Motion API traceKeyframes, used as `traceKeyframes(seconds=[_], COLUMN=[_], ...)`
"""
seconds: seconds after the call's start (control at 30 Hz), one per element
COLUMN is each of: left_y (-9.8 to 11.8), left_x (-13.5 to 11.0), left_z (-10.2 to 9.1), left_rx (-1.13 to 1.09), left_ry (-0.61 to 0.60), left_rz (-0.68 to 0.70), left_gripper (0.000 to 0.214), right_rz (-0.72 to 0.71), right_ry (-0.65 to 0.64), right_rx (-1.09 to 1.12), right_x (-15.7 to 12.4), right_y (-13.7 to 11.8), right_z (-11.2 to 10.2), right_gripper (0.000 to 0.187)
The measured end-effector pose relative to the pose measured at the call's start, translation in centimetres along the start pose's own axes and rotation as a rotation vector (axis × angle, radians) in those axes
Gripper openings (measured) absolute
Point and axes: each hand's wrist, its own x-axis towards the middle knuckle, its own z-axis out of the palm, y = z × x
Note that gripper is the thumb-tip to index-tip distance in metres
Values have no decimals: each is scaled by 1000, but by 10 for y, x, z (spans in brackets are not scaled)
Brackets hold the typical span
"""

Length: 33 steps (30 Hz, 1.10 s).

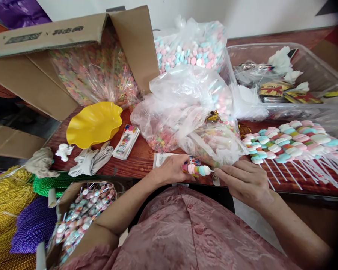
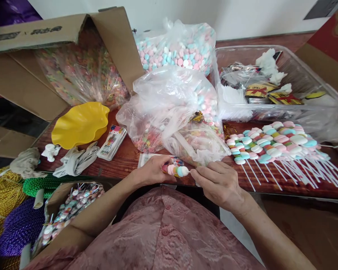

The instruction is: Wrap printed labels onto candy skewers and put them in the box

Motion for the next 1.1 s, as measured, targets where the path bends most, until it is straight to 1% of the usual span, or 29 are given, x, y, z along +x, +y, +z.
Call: traceKeyframes(seconds=[0.13, 0.23, 0.33, 0.4, 0.5, 0.6, 0.7, 0.8, 0.9, 0.97, 1.03, 1.1], left_y=[5, 3, -3, -5, -7, -7, -6, -1, 6, 10, 11, 9], left_x=[2, 3, 1, -2, -4, -3, -2, -1, 0, 2, 3, 3], left_z=[-2, 0, 3, 5, 7, 10, 10, 6, 2, 2, 4, 6], left_rx=[-29, -6, 58, 109, 180, 170, 65, -14, -13, -2, -4, -1], left_ry=[-91, -116, -75, -45, -52, -79, -103, -148, -219, -251, -247, -195], left_rz=[57, 79, 114, 149, 193, 207, 184, 139, 118, 123, 135, 167], left_gripper=[38, 44, 40, 40, 43, 57, 72, 82, 86, 86, 88, 93], right_rz=[-31, -17, 54, 126, 240, 300, 248, 143, 12, -45, -46, -5], right_ry=[-36, -120, -236, -274, -281, -271, -284, -268, -218, -211, -221, -226], right_rx=[13, -40, -74, -66, 10, 126, 194, 126, 35, 33, 43, 48], right_x=[4, 10, 12, 8, 2, 2, 7, 12, 14, 16, 19, 20], right_y=[1, 1, 2, 1, -3, -6, -6, -4, -5, -6, -5, -3], right_z=[0, -2, -2, 1, 7, 10, 8, 5, 7, 10, 11, 9], right_gripper=[28, 23, 27, 29, 23, 20, 22, 25, 23, 23, 23, 23])
